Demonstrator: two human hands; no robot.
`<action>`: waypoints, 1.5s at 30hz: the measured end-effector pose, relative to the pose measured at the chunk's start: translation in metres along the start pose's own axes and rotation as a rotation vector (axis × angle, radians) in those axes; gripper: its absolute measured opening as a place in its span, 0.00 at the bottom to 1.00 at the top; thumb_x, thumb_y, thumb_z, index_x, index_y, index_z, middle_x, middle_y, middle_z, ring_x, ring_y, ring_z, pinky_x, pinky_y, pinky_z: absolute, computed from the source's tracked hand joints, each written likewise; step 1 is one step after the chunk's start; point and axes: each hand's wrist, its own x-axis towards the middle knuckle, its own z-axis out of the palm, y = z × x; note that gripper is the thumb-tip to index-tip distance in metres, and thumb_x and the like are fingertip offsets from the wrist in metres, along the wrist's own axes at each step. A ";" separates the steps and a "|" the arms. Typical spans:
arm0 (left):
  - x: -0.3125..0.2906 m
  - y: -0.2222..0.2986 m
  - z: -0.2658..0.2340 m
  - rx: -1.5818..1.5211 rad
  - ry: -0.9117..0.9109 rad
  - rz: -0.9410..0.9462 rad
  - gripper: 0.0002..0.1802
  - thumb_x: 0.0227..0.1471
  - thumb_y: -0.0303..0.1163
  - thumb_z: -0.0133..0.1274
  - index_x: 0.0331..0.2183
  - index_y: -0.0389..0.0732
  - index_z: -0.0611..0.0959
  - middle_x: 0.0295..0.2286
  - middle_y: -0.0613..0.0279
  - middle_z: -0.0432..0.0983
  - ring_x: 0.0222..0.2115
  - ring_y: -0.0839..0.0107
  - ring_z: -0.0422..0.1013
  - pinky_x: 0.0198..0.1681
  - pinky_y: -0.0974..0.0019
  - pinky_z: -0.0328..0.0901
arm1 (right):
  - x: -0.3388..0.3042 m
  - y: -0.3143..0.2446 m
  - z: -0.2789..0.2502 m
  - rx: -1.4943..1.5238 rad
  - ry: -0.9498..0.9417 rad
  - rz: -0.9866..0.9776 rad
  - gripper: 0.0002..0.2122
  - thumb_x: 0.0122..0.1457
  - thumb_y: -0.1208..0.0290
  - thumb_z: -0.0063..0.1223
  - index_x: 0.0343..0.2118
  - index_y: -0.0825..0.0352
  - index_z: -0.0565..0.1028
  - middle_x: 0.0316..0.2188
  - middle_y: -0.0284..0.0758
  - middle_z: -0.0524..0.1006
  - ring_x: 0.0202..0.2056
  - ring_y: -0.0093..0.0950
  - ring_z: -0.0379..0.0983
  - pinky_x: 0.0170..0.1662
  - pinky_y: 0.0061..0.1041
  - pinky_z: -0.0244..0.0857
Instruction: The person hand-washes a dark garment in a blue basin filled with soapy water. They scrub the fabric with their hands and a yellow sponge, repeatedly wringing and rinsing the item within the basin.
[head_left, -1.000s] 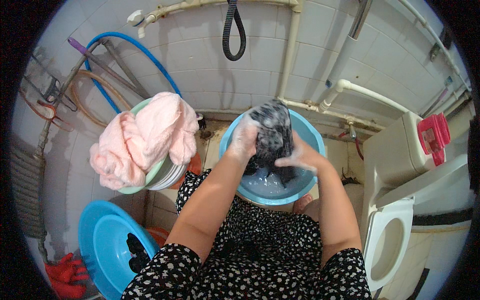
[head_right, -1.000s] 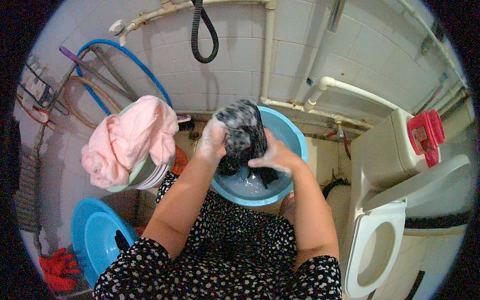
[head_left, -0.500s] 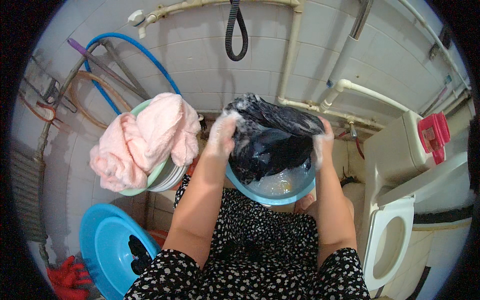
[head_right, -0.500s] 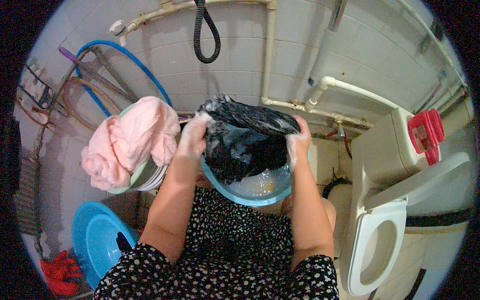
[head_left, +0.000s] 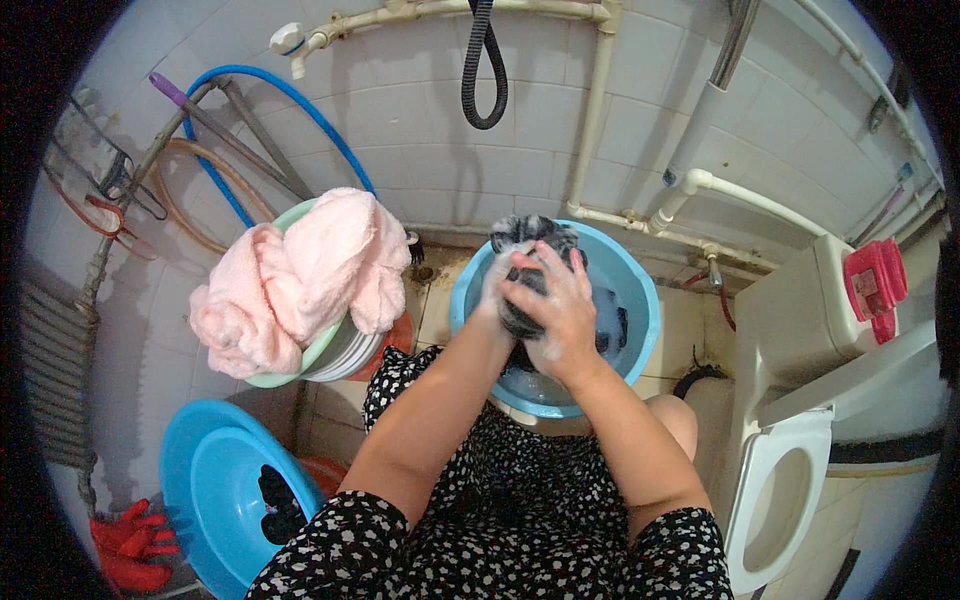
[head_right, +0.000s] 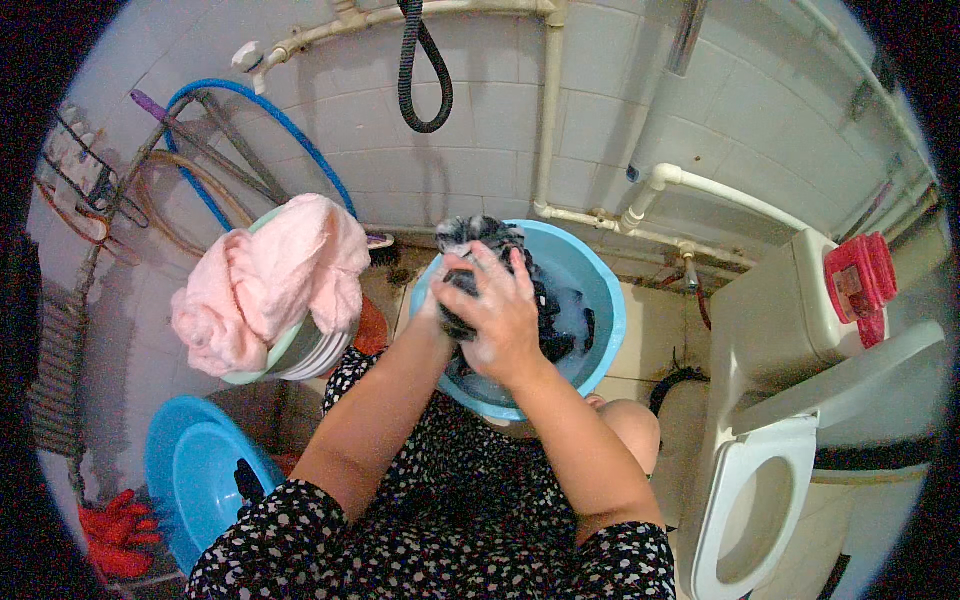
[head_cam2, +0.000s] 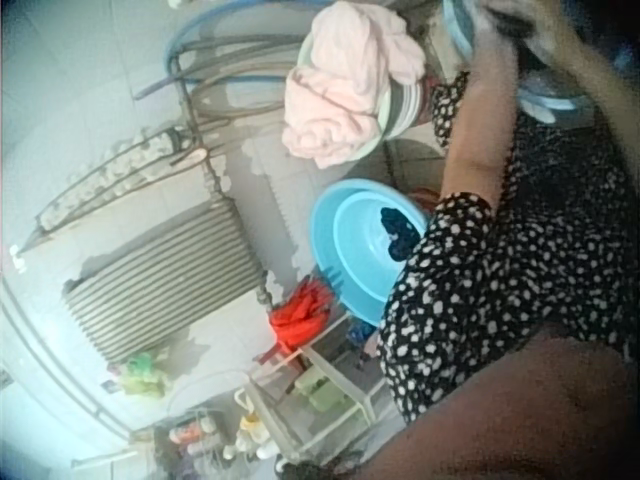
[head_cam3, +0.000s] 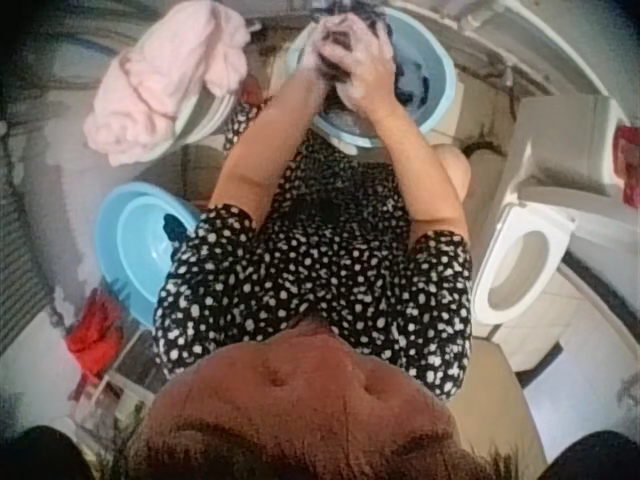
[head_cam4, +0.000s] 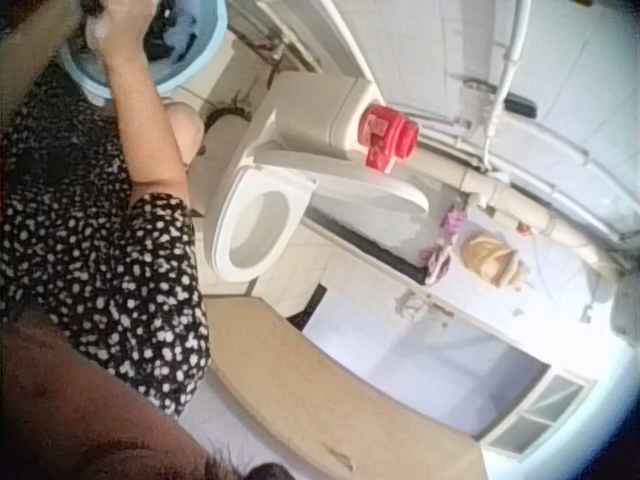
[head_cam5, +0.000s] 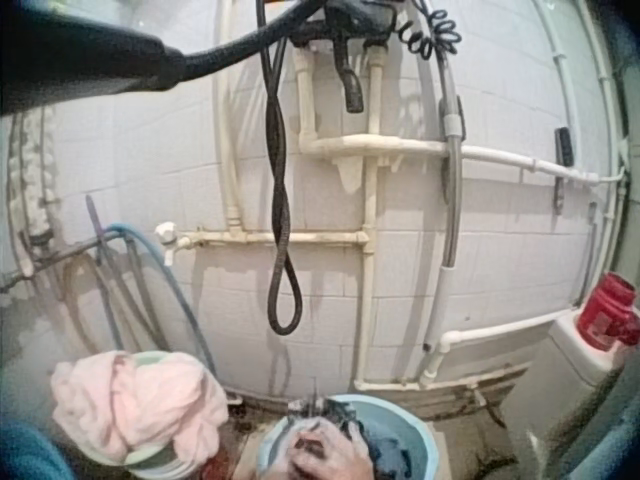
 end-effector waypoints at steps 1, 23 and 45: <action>0.010 -0.010 -0.014 -0.187 -0.058 -0.070 0.19 0.57 0.48 0.41 0.42 0.46 0.76 0.41 0.55 0.73 0.42 0.62 0.70 0.47 0.54 0.65 | 0.002 0.010 0.002 -0.017 0.030 -0.004 0.23 0.34 0.78 0.52 0.39 0.57 0.75 0.48 0.33 0.72 0.53 0.42 0.64 0.59 0.52 0.47; 0.003 0.060 0.033 0.139 0.132 0.290 0.08 0.45 0.27 0.51 0.31 0.34 0.79 0.29 0.56 0.77 0.31 0.62 0.74 0.36 0.59 0.71 | -0.031 0.098 -0.016 0.082 -0.740 0.799 0.27 0.41 0.73 0.59 0.50 0.66 0.70 0.43 0.47 0.74 0.46 0.40 0.70 0.51 0.31 0.61; 0.005 0.033 0.006 1.466 -0.335 0.188 0.50 0.40 0.42 0.65 0.57 0.32 0.57 0.51 0.48 0.63 0.52 0.61 0.61 0.57 0.63 0.53 | 0.023 0.089 -0.037 1.501 0.324 0.922 0.10 0.61 0.70 0.40 0.42 0.64 0.72 0.35 0.34 0.76 0.36 0.28 0.73 0.42 0.29 0.68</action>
